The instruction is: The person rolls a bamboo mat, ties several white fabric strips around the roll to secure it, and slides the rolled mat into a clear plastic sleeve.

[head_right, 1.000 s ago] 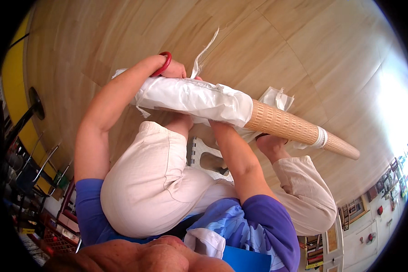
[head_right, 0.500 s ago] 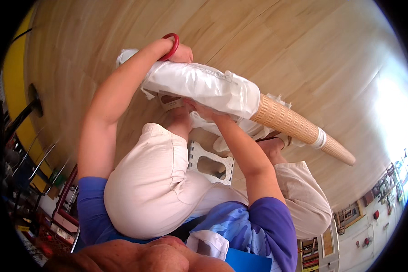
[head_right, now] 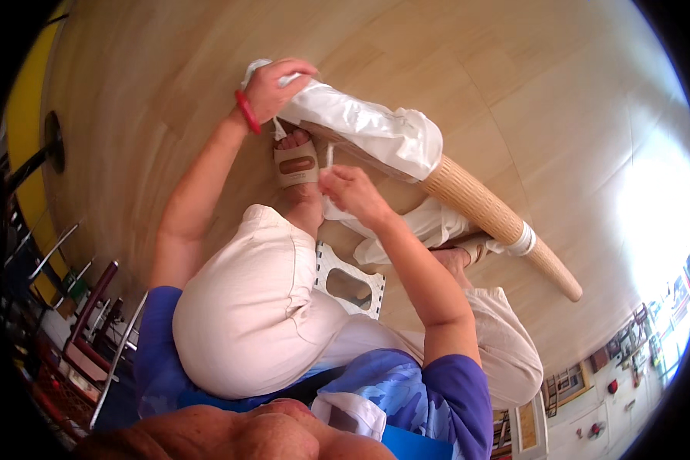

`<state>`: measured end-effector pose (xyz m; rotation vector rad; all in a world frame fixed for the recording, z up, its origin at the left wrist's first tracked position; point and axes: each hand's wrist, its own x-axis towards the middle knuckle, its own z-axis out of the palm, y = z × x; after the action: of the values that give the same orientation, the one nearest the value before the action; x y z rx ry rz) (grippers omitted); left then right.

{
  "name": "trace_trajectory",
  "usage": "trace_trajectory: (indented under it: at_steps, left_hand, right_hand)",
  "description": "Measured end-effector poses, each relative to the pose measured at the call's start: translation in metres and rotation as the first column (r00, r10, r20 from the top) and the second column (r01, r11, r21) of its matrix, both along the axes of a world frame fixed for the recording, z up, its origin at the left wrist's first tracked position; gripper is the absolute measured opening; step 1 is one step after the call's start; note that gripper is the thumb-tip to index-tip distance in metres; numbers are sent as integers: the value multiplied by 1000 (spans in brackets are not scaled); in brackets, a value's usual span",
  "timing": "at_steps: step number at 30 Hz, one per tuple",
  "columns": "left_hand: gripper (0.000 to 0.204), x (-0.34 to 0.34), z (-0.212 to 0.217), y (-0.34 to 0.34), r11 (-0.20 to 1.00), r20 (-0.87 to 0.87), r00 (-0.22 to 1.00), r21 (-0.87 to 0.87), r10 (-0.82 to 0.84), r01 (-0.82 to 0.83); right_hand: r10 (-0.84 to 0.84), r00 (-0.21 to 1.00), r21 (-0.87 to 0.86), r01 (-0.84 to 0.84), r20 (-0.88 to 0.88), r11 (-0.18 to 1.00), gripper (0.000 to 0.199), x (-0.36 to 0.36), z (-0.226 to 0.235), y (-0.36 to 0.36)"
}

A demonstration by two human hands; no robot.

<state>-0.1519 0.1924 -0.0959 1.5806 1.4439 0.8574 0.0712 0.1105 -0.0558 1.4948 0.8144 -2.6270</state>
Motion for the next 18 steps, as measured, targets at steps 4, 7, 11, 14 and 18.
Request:
trace_trajectory:
  at_steps: [4, 7, 11, 14, 18]
  left_hand:
    - [13, -38, -32, -66, 770, 123, 761, -100, 637, -630]
    - [21, -37, -56, -106, 707, 80, 717, -274, 692, -652]
    - [29, -9, -57, -123, 813, -131, 887, -359, 442, -458]
    - [19, 0, -51, -120, 909, -179, 908, -111, 379, -401]
    - [11, -3, -31, -110, 947, -348, 897, 262, 271, -185]
  right_hand:
    - [207, 963, 349, -256, 172, 901, 36, 4, 8, 14]
    - [296, 923, 531, -383, 245, 756, 35, -7, 11, 16]
    - [377, 862, 525, -506, 340, 684, 30, -26, 14, 25]
    - [389, 890, 685, -438, 237, 583, 31, -42, 28, 34]
    - [380, 889, 598, -454, 256, 660, 23, -45, 41, 44]
